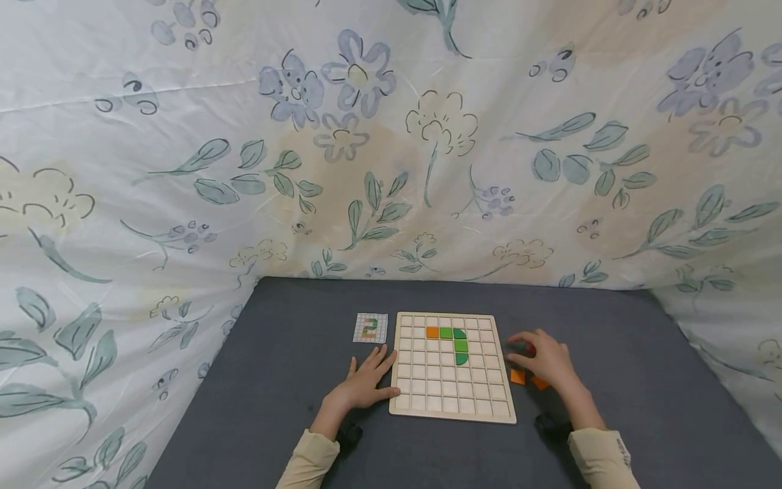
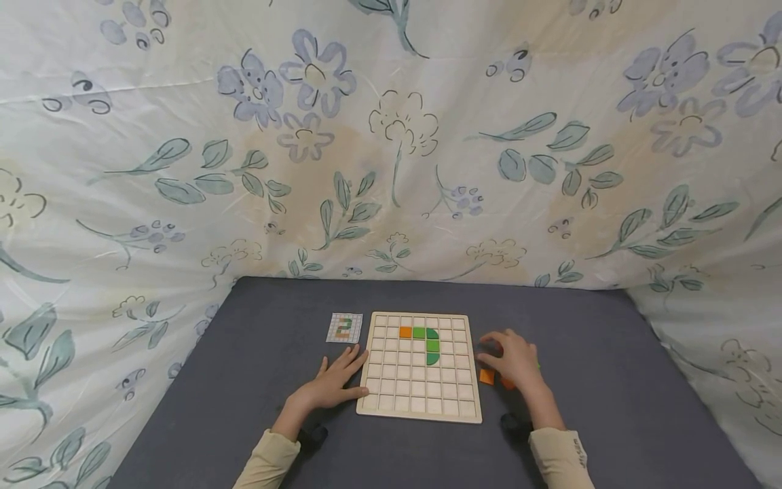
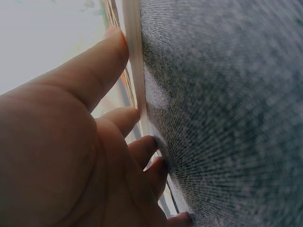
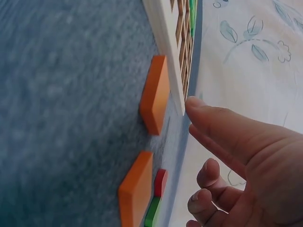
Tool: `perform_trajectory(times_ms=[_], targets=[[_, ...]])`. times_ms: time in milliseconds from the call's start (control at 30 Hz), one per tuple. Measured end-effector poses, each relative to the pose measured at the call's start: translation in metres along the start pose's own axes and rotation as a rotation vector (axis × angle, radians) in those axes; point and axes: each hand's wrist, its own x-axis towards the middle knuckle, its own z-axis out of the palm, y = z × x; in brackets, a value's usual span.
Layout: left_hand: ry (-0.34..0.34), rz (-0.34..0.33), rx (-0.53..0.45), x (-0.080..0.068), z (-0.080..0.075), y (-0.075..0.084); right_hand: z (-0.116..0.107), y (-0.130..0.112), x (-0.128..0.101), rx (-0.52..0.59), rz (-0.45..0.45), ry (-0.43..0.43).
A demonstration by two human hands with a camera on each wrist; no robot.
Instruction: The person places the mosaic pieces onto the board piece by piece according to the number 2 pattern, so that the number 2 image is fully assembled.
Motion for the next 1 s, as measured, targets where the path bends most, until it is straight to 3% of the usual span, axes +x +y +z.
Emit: perform_trajectory(times_ms=[1000], targets=[[-0.006, 0.002, -0.007, 0.002, 0.002, -0.001, -0.021, 0.037, -0.016, -0.023, 0.101, -0.006]])
